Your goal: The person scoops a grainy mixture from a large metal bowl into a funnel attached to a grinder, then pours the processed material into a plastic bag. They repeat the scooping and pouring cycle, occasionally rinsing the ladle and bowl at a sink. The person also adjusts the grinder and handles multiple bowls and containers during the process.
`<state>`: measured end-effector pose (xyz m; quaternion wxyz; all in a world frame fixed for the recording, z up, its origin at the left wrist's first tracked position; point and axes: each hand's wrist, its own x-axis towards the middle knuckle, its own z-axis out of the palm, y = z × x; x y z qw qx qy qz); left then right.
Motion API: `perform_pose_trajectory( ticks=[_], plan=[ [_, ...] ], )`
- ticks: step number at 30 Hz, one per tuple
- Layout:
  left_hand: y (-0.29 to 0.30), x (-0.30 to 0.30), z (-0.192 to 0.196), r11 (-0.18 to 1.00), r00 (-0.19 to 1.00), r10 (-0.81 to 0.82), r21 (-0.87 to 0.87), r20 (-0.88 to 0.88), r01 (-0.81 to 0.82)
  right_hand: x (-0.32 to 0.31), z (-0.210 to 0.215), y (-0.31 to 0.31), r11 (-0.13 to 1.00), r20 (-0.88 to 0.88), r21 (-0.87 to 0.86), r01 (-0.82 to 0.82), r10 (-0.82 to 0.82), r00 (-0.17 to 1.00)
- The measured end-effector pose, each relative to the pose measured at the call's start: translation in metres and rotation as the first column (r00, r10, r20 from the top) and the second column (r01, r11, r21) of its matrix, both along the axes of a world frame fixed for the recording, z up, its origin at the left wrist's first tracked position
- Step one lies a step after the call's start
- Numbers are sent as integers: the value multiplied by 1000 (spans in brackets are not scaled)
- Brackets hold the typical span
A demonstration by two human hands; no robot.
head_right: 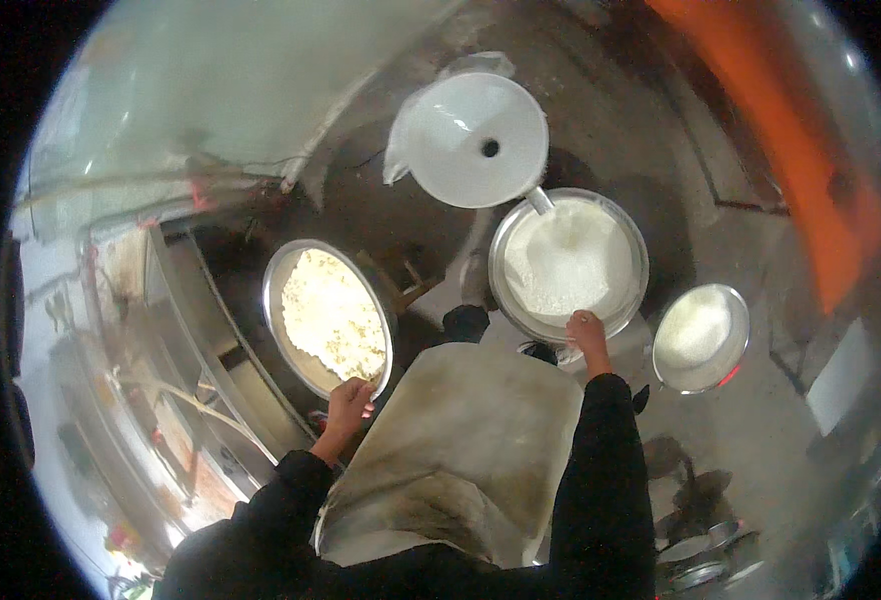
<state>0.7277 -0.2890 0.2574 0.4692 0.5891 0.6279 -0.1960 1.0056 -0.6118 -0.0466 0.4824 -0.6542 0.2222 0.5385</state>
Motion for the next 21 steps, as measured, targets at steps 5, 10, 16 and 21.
perform_pose_trajectory(
  ticks=[5,10,16,21],
  plan=[
    [29,-15,-2,950,978,-193,264,78,167,-9,19,33,994,90,54,-94,89,992],
    [72,-23,-27,980,942,-68,200,330,0,-25,37,59,997,-203,-2,77,-75,976],
    [151,-67,-25,948,923,130,228,363,-224,-33,59,146,987,-343,84,-135,156,926],
    [226,-115,1,827,977,29,544,209,-141,-32,83,263,958,-349,136,-251,284,893]
  ],
)
